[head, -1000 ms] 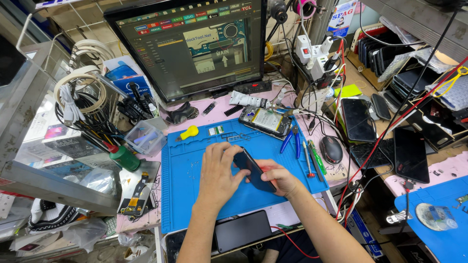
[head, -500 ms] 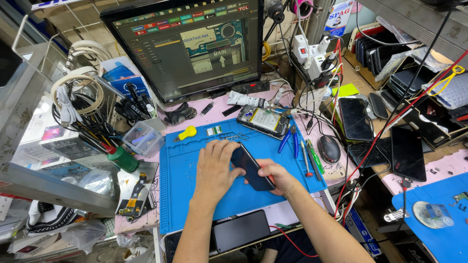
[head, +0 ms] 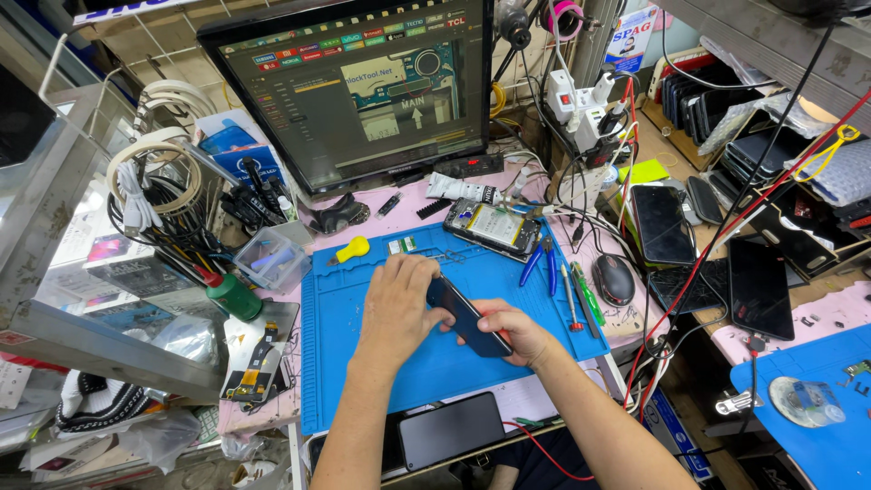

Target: The person removes the back cover from a smartphone using a prying tool and prys the battery out of the frame.

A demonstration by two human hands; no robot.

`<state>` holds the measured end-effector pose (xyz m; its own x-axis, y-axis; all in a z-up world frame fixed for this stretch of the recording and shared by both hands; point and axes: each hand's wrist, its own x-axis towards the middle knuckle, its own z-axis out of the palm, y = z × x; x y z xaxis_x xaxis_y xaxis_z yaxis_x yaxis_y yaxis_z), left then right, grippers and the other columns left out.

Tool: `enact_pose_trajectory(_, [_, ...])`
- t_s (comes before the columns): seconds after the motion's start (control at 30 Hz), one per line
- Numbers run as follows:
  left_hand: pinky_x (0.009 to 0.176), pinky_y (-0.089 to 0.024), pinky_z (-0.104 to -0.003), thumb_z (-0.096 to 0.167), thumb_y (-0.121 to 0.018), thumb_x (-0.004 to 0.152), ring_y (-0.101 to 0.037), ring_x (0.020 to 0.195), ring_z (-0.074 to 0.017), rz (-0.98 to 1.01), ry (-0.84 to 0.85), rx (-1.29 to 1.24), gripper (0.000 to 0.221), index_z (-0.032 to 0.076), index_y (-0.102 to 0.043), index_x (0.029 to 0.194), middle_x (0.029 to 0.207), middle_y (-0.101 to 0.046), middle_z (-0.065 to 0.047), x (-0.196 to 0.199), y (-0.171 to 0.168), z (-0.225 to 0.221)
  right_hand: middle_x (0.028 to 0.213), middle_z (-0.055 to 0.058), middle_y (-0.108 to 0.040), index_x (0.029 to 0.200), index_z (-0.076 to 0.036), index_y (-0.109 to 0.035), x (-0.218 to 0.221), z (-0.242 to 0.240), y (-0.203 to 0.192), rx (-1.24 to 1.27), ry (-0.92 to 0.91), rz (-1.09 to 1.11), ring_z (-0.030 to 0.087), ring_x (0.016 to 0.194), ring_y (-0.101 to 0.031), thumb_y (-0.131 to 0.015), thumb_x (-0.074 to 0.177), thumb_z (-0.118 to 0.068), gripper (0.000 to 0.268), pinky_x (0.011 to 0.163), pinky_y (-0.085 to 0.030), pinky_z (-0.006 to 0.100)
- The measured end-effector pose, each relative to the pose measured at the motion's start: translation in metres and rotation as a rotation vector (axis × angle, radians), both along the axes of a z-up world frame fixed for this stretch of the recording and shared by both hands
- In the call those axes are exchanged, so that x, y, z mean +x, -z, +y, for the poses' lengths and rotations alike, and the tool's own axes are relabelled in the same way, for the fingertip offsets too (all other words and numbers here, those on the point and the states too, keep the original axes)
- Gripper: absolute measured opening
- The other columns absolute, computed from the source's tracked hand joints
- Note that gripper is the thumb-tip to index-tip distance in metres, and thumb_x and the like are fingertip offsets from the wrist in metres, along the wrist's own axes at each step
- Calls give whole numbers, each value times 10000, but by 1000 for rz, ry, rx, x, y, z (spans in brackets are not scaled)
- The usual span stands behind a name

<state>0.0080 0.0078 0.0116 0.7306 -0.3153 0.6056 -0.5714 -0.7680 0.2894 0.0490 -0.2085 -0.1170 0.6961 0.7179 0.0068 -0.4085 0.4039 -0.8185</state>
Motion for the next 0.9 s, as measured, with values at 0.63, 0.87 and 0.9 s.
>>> enact_pose_trajectory(0.63, [836,-455,-426,205,-932,476,-566,985,-300,25,17,-12,633,75,-566,977,974,-592,-71,5,16,10,1215,193,-682,1315,113,-618,0,1,-2,-38,-18,-95,179,980,-658,-756,752,-315,720,887,-529,271])
enact_pose_trajectory(0.87, [907,-484,-435,236,-919,580,-580,1065,-325,14,27,-211,603,78,-582,1055,1092,-613,-86,2,27,3,1223,234,-686,1270,127,-612,1,-1,5,61,37,9,234,974,-714,-684,828,-262,594,900,-582,315])
enact_pose_trajectory(0.9, [933,-478,-442,208,-902,587,-573,1097,-346,-12,37,-200,640,67,-593,1131,1152,-608,-106,1,25,4,1220,237,-684,1280,130,-605,0,-1,5,66,28,23,239,973,-714,-679,840,-262,595,884,-580,317])
